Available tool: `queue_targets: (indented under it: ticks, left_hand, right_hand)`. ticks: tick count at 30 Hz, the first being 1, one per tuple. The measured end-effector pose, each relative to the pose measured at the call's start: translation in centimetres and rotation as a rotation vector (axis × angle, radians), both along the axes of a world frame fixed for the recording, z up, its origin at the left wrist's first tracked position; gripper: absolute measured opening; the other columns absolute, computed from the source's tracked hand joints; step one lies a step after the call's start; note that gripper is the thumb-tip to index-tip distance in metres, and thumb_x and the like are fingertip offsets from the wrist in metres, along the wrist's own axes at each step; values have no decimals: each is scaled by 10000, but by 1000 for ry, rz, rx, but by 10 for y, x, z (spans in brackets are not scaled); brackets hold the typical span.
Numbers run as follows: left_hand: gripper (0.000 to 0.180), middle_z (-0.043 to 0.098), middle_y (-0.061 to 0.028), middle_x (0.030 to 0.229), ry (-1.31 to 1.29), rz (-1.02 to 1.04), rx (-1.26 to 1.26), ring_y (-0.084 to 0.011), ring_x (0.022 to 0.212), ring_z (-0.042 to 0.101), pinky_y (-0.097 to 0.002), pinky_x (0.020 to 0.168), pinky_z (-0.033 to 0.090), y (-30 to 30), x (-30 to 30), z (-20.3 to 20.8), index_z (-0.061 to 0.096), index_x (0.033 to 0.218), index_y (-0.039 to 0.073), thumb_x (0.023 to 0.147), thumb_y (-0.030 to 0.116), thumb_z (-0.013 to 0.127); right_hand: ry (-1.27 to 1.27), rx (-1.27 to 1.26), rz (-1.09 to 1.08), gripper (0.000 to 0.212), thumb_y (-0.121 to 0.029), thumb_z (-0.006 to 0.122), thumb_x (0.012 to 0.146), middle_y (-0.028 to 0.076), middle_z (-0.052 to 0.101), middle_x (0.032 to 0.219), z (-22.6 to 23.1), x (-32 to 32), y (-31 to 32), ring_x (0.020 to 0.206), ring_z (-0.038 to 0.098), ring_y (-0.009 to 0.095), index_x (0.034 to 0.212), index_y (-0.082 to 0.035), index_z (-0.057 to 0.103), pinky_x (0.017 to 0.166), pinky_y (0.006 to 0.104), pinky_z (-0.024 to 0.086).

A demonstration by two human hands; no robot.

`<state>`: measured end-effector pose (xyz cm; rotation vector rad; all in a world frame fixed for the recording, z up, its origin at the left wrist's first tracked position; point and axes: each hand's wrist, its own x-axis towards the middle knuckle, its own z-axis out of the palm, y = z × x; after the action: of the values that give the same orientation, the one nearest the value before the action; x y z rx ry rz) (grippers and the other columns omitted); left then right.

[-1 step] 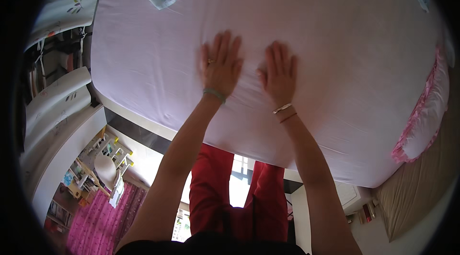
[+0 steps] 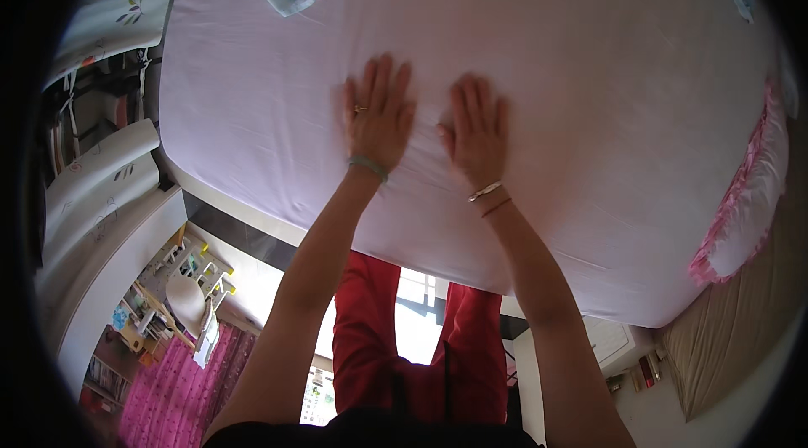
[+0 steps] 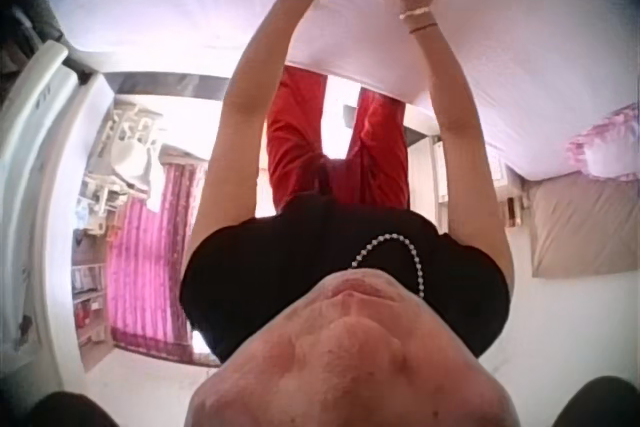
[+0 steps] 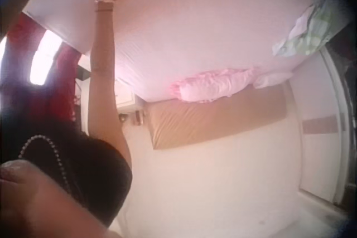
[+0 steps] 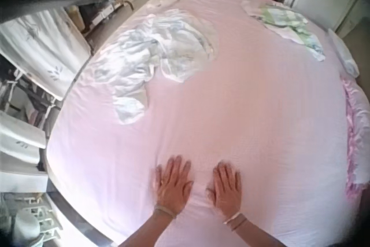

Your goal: The person smooths a pink fitted sheet on a bed, then picks up a green and white patterned blanket. They unfold the blanket, shake it out, and fold it neatly on the bed.

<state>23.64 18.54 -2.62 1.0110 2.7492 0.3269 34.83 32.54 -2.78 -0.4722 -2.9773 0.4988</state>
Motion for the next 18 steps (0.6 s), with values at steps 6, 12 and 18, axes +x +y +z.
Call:
queue_targets:
  ticks: [6,12,18]
  left_hand:
    - [544,213,-57,1620,50,100,-12,-238,1500,167,-488,1212,64,-138,-98,-7,292,1542,211,1022,345,380]
    - [543,194,-47,1628,108,208,-32,-243,1508,137,-474,1215,45,-284,-192,-13,265,1552,221,1032,360,343]
    - [561,165,-38,1635,175,376,-142,-226,1512,115,-497,1212,35,-414,-260,-18,219,1564,234,1039,423,283]
  right_hand:
    - [-7,-83,110,645,-360,597,896,98,359,1546,0,-92,-162,1462,276,262,1440,-61,422,1183,526,180]
    - [-80,-13,258,689,-456,532,925,90,288,1584,1,-179,-318,1496,172,265,1473,-64,389,1208,514,102]
    - [-27,71,417,684,-516,460,952,92,295,1581,-3,-257,-453,1498,160,267,1450,-48,427,1216,488,67]
